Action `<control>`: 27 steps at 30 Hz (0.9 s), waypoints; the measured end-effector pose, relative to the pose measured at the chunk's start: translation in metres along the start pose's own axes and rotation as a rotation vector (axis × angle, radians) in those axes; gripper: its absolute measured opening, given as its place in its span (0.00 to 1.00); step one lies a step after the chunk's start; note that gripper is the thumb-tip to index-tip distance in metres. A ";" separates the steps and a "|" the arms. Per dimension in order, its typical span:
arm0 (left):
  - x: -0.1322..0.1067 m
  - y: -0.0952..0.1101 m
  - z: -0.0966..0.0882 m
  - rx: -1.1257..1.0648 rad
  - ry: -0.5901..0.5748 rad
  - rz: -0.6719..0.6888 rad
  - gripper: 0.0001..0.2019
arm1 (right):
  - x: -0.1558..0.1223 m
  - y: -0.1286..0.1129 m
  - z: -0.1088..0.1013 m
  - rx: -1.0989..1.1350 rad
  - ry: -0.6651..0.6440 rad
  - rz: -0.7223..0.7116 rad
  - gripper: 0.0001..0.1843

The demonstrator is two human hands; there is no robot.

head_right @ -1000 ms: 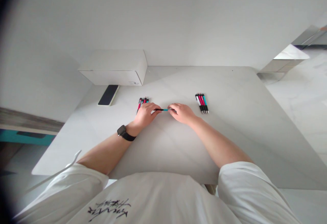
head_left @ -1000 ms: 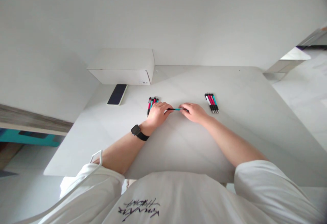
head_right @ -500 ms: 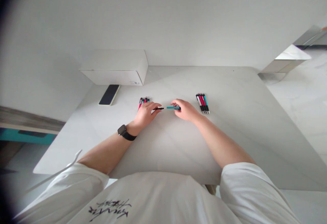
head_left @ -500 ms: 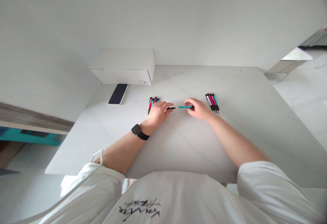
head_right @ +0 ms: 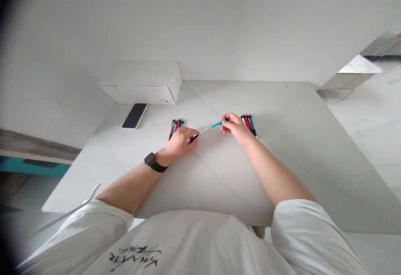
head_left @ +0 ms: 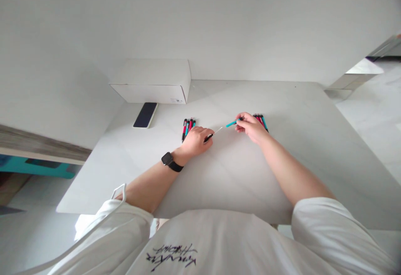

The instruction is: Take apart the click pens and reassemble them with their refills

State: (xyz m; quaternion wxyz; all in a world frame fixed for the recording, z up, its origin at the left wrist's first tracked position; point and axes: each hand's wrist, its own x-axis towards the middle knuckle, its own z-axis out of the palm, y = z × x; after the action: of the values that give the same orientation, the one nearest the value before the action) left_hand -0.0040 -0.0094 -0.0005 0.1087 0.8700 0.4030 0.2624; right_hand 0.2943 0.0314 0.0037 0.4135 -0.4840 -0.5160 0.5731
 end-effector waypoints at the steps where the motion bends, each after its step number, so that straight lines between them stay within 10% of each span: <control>1: 0.000 -0.001 0.000 -0.014 0.014 -0.015 0.12 | 0.002 0.002 -0.001 0.022 0.027 0.031 0.17; 9: -0.001 -0.003 0.001 -0.057 0.067 -0.072 0.11 | 0.006 0.014 0.001 -0.281 0.150 0.128 0.12; 20: 0.000 -0.001 0.001 -0.031 0.037 -0.050 0.11 | -0.005 0.007 0.010 -0.901 0.202 -0.248 0.09; 27: 0.000 -0.002 0.001 -0.033 0.032 -0.054 0.11 | -0.010 -0.003 0.012 -0.924 0.166 -0.289 0.10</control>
State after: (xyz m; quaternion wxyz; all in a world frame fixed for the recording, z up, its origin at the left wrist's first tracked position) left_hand -0.0043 -0.0079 -0.0023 0.1237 0.8527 0.4235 0.2798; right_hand 0.2843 0.0197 0.0085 0.2707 -0.5843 -0.7434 0.1806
